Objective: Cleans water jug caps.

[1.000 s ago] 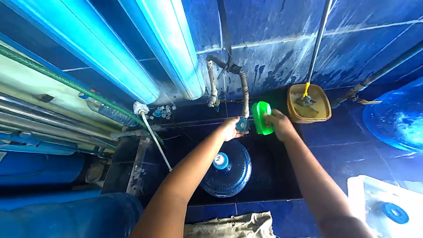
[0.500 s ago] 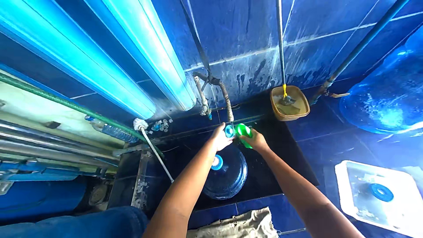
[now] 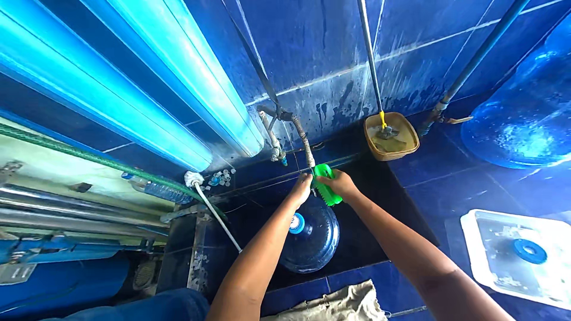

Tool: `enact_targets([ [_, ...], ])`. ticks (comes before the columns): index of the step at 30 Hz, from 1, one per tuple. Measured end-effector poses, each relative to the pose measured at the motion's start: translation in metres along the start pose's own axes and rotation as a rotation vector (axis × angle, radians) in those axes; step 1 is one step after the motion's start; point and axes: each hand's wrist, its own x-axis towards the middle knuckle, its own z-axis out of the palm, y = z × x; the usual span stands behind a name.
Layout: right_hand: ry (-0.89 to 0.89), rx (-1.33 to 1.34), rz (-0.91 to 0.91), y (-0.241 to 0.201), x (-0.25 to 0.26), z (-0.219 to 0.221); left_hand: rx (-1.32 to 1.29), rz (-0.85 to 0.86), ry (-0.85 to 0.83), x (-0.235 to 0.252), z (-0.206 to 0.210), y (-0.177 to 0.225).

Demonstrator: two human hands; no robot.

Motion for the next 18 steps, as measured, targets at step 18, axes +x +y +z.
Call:
enact_targets([
  [18,0.040,-0.593,-0.282,-0.031,-0.035,0.001,-0.434,-0.290,0.017,-0.003,-0.004,0.009],
])
